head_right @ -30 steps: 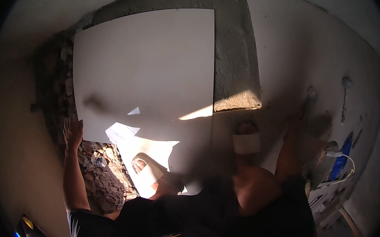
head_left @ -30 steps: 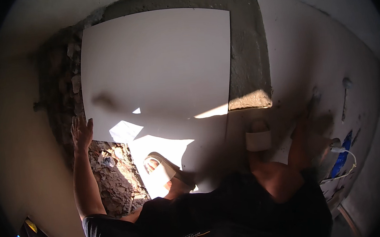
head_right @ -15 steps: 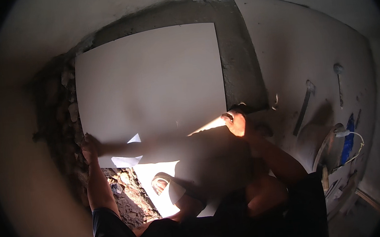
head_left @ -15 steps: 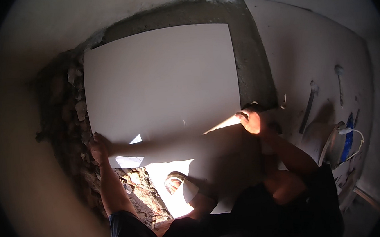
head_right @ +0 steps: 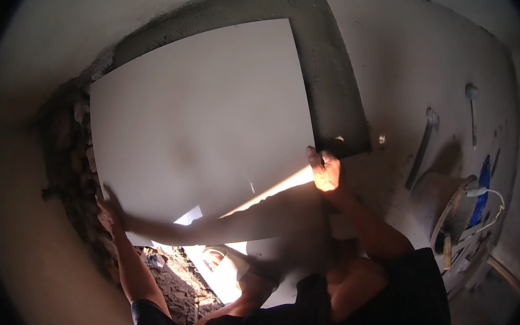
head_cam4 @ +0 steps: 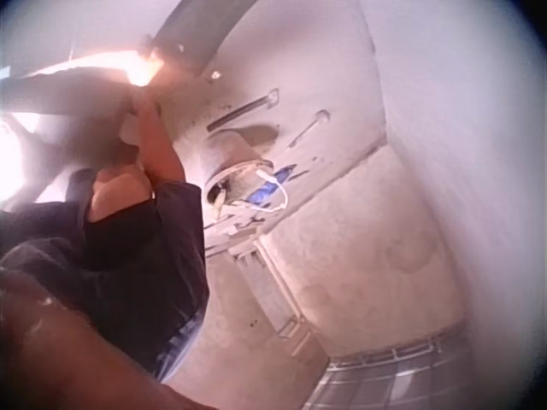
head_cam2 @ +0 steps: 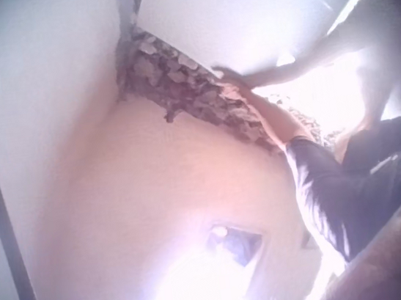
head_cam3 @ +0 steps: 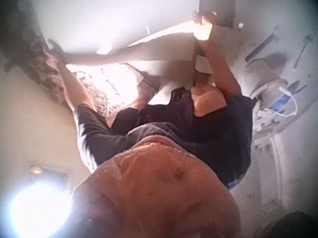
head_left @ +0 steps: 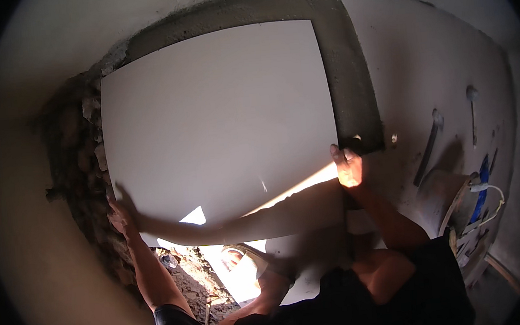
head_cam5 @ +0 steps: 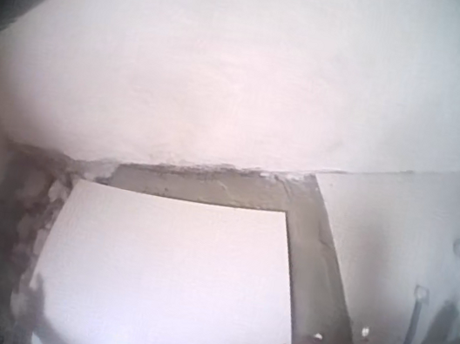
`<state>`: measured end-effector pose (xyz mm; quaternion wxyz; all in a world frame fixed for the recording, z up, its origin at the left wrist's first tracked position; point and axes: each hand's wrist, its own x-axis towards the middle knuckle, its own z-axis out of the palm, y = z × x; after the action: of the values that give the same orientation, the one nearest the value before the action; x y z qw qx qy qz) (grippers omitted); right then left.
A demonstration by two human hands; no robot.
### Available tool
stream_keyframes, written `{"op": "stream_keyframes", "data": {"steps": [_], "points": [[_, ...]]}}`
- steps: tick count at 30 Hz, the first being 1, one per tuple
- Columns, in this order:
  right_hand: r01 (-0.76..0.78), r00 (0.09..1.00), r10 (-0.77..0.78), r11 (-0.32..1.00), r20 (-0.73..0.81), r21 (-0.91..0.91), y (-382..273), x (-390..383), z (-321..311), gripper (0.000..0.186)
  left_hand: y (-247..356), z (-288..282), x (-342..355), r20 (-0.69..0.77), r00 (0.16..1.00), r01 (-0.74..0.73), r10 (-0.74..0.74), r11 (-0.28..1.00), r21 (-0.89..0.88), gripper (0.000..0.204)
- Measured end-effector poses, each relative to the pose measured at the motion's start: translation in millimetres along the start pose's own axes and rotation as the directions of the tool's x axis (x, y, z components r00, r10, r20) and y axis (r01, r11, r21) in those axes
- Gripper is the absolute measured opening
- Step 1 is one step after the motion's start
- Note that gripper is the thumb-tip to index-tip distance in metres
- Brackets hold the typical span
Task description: The person scoops cement from a bucket and spreads it on the floor with a trowel, then places a large white tile onto the cement and taps it with a rubber mallet to level it. The person repeats the process by spreading more cement and positioning another tile.
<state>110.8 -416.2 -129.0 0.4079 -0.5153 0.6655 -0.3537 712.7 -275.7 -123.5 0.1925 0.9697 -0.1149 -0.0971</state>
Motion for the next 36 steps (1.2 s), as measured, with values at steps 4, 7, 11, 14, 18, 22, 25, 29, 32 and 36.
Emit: {"op": "stream_keyframes", "data": {"steps": [4, 7, 11, 14, 18, 22, 25, 29, 32, 36], "points": [[-0.04, 0.999, 0.041, 0.999, -0.017, 0.028, 1, 20, -21, 0.047, 19, -8, -35, -0.037, 0.999, -0.019, 0.01, 0.97, -0.241, 0.086], [-0.096, 0.995, 0.093, 0.991, -0.039, -0.09, 6, 51, -46, 0.049, 46, -8, -74, 0.027, 0.997, 0.076, -0.072, 0.974, -0.213, 0.09], [-0.1, 0.988, 0.095, 0.994, -0.122, -0.033, 6, 104, -61, 0.051, 86, 19, -105, 0.005, 0.988, 0.151, -0.154, 0.961, -0.232, 0.095], [-0.122, 0.986, 0.108, 0.986, -0.125, -0.116, 7, 133, -72, 0.052, 95, 39, -114, 0.036, 0.998, 0.068, -0.061, 0.963, -0.26, 0.095], [-0.169, 0.978, 0.125, 0.944, -0.167, -0.283, 16, 156, -83, 0.055, 101, 57, -117, 0.047, 0.999, 0.002, 0.006, 0.987, -0.16, 0.091], [-0.157, 0.978, 0.099, 0.927, -0.181, -0.34, 25, 170, -87, 0.061, 116, 67, -133, 0.067, 0.998, 0.004, 0.011, 0.978, -0.211, 0.099], [-0.182, 0.975, 0.117, 0.909, -0.189, -0.376, 25, 178, -89, 0.063, 135, 70, -142, 0.028, 1.0, -0.008, 0.012, 0.991, -0.134, 0.109], [-0.226, 0.968, 0.15, 0.865, -0.199, -0.448, 18, 186, -93, 0.063, 157, 75, -156, -0.002, 0.999, -0.046, 0.046, 0.991, -0.124, 0.115], [-0.26, 0.964, 0.205, 0.849, -0.167, -0.461, 12, 190, -95, 0.066, 164, 80, -161, 0.003, 0.999, 0.042, -0.042, 0.992, -0.122, 0.115], [-0.282, 0.959, 0.259, 0.806, -0.118, -0.52, 11, 191, -95, 0.07, 149, 89, -152, -0.002, 0.997, -0.073, 0.073, 0.988, -0.133, 0.104]]}}
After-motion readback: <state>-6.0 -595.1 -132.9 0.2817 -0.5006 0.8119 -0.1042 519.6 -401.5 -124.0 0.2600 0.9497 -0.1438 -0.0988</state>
